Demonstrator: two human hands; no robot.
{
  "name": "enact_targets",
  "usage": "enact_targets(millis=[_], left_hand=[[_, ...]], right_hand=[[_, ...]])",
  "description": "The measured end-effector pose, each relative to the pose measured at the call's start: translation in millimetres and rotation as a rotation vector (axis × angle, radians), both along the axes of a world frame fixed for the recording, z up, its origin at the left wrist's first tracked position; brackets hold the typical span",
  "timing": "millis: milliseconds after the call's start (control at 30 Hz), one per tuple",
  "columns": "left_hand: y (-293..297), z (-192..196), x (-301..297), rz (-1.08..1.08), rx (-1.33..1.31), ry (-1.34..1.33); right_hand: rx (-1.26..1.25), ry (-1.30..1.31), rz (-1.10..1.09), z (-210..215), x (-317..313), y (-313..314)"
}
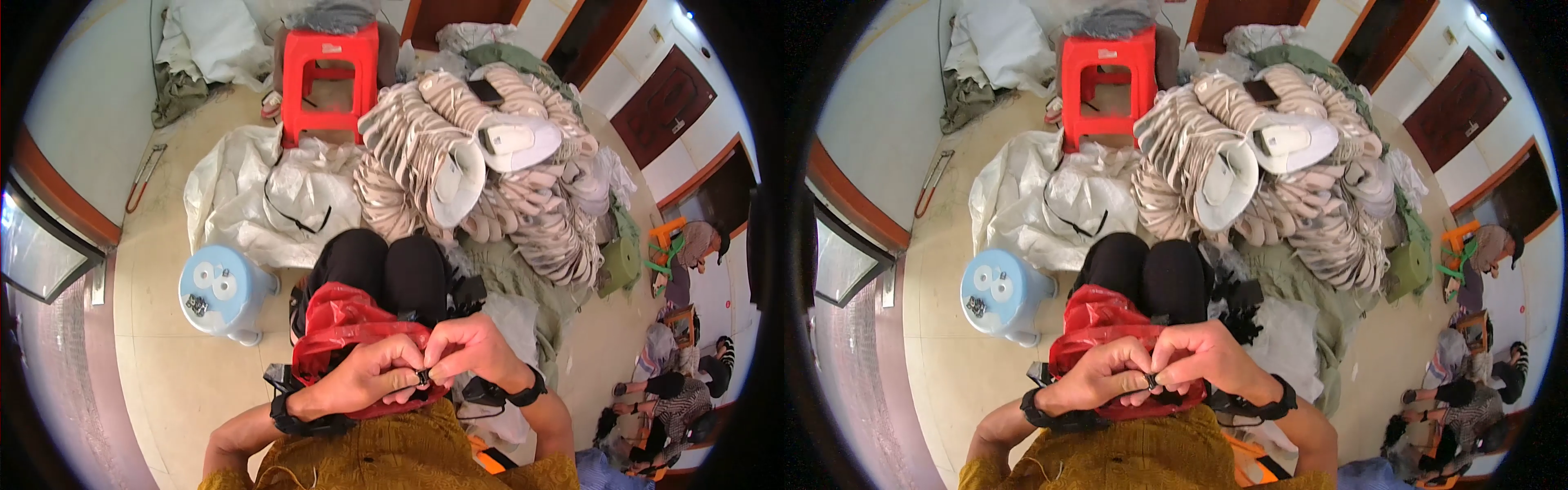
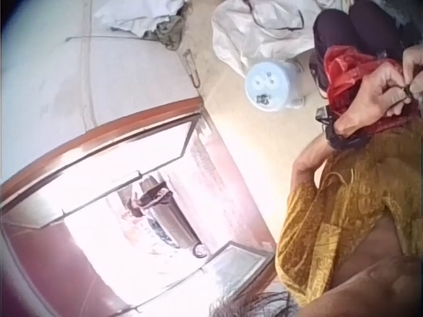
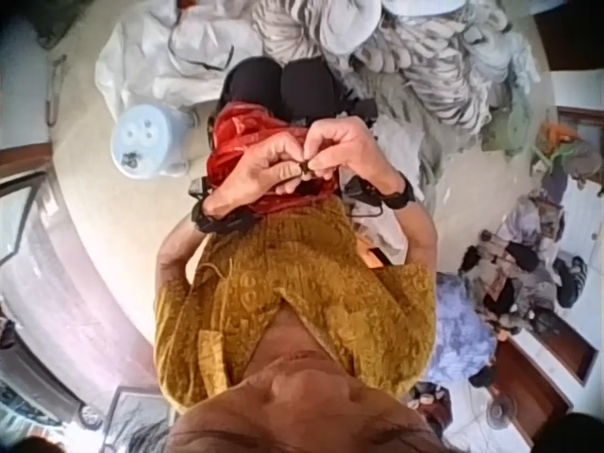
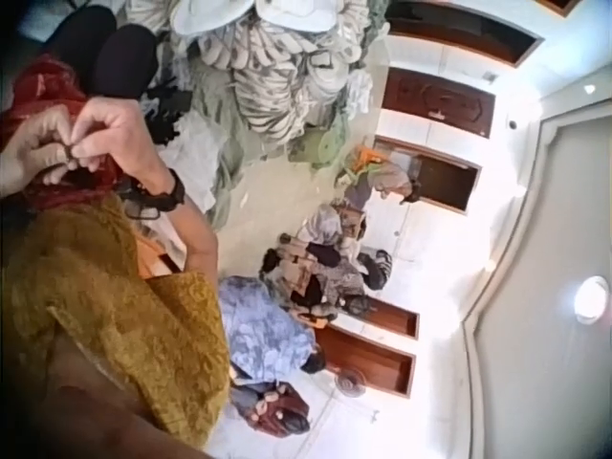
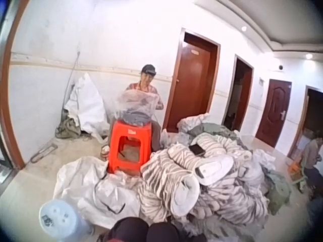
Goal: Packaging black shoe components into a red bag while sitting on the workshop floor.
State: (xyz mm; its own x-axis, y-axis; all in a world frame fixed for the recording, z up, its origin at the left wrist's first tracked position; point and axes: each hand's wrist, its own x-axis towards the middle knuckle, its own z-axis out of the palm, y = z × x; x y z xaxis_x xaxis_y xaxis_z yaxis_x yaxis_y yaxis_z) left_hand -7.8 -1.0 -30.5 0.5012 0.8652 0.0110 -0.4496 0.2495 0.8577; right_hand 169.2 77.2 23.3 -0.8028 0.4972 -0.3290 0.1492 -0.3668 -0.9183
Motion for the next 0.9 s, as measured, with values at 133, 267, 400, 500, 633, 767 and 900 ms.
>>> enact_targets(millis=[133, 267, 400, 500, 633, 767, 900], left_hand=[[0, 5, 1, -0.042, -0.021, 0.131], [-7, 2, 4, -0.045, -0.028, 0.009], [-7, 3, 4, -0.012, 0.010, 0.057], [-6, 8, 2, 0.024, 0.023, -0.012], [-4, 20, 2, 0.082, 0.053, -0.100], [-1, 12, 3, 0.050, 0.050, -0.106], [-1, 9, 0, 0.012, 0.070, -0.127]], right_hand=[[0.092, -0.091, 0.030, 1, 3, -6], [0.155, -0.087, 0.025, 9, 0, -17], [0.330, -0.137, 0.051, 11, -2, -17], [0.205, -0.114, -0.045, 14, -3, -16], [0.199, 0.011, -0.063, 17, -5, -12], [0.102, 0.028, -0.099, 11, -3, -9], [0.072, 0.051, -0.092, 11, -2, -9]])
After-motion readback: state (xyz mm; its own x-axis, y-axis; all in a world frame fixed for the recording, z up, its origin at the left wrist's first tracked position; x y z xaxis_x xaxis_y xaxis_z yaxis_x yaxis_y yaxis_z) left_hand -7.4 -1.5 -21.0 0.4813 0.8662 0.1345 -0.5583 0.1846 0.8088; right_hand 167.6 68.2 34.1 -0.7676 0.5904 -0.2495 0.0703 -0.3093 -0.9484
